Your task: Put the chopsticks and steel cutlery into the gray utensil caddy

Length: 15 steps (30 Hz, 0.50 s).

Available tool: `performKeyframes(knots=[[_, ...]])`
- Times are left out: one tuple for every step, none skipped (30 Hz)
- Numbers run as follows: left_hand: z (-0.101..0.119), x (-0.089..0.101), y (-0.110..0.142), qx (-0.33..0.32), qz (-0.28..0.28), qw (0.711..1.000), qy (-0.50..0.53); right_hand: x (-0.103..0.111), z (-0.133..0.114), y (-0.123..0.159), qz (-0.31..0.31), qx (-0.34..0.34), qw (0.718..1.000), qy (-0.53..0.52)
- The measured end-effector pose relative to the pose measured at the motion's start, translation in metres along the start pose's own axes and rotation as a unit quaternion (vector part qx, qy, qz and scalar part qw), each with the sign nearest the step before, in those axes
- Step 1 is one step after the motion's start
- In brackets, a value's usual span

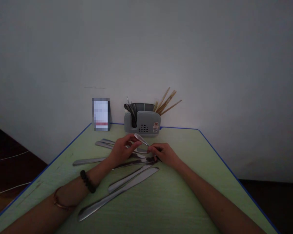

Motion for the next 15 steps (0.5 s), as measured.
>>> performKeyframes(knots=[[0.001, -0.001, -0.001, 0.015, 0.013, 0.999, 0.026, 0.000, 0.000, 0.000, 0.000, 0.002, 1.000, -0.001], [0.002, -0.003, -0.001, 0.031, 0.022, 0.998, 0.057, 0.000, 0.000, 0.000, -0.003, 0.005, 1.000, -0.002], [0.003, -0.004, -0.002, 0.048, 0.029, 0.995, 0.087, 0.001, -0.001, 0.000, -0.007, 0.009, 1.000, -0.005], [0.005, -0.006, -0.003, 0.061, 0.035, 0.991, 0.116, 0.002, -0.001, 0.001, -0.013, 0.015, 1.000, -0.007], [0.007, -0.007, -0.004, 0.070, 0.038, 0.987, 0.141, 0.003, -0.001, 0.001, -0.019, 0.023, 1.000, -0.007], [0.010, -0.008, -0.006, 0.075, 0.043, 0.983, 0.160, 0.004, -0.001, 0.001, -0.023, 0.031, 0.999, -0.009], [0.014, -0.006, -0.009, 0.074, 0.053, 0.981, 0.173, 0.005, -0.001, 0.002, -0.026, 0.037, 0.999, -0.014], [0.019, -0.004, -0.012, 0.067, 0.070, 0.979, 0.181, 0.005, 0.000, 0.001, -0.024, 0.039, 0.999, -0.024], [0.026, 0.001, -0.016, 0.054, 0.091, 0.977, 0.185, 0.005, 0.001, 0.001, -0.020, 0.035, 0.998, -0.040], [0.034, 0.007, -0.021, 0.035, 0.117, 0.975, 0.186, 0.005, 0.003, 0.001, -0.016, 0.028, 0.998, -0.059], [0.044, 0.014, -0.028, 0.012, 0.143, 0.972, 0.184, 0.005, 0.004, 0.000, -0.013, 0.019, 0.997, -0.077], [0.055, 0.022, -0.035, -0.018, 0.169, 0.969, 0.180, 0.004, 0.006, 0.000, -0.010, 0.009, 0.996, -0.091], [0.067, 0.031, -0.043, -0.052, 0.197, 0.964, 0.172, 0.003, 0.007, -0.001, -0.010, 0.001, 0.995, -0.095], [0.079, 0.040, -0.052, -0.086, 0.216, 0.959, 0.161, 0.002, 0.007, -0.001, -0.009, -0.004, 0.996, -0.092], [0.091, 0.049, -0.063, -0.120, 0.225, 0.956, 0.146, 0.002, 0.007, -0.002, -0.010, -0.007, 0.996, -0.084]])
Point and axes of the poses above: each hand's wrist, its own y-axis away from the middle knuckle, its own x-axis out of the back of the hand, z = x × y, the point moved 2 cm from there along -y, towards the middle knuckle, and after that the axes turned 15 degrees about y, right-handed, at the moved point
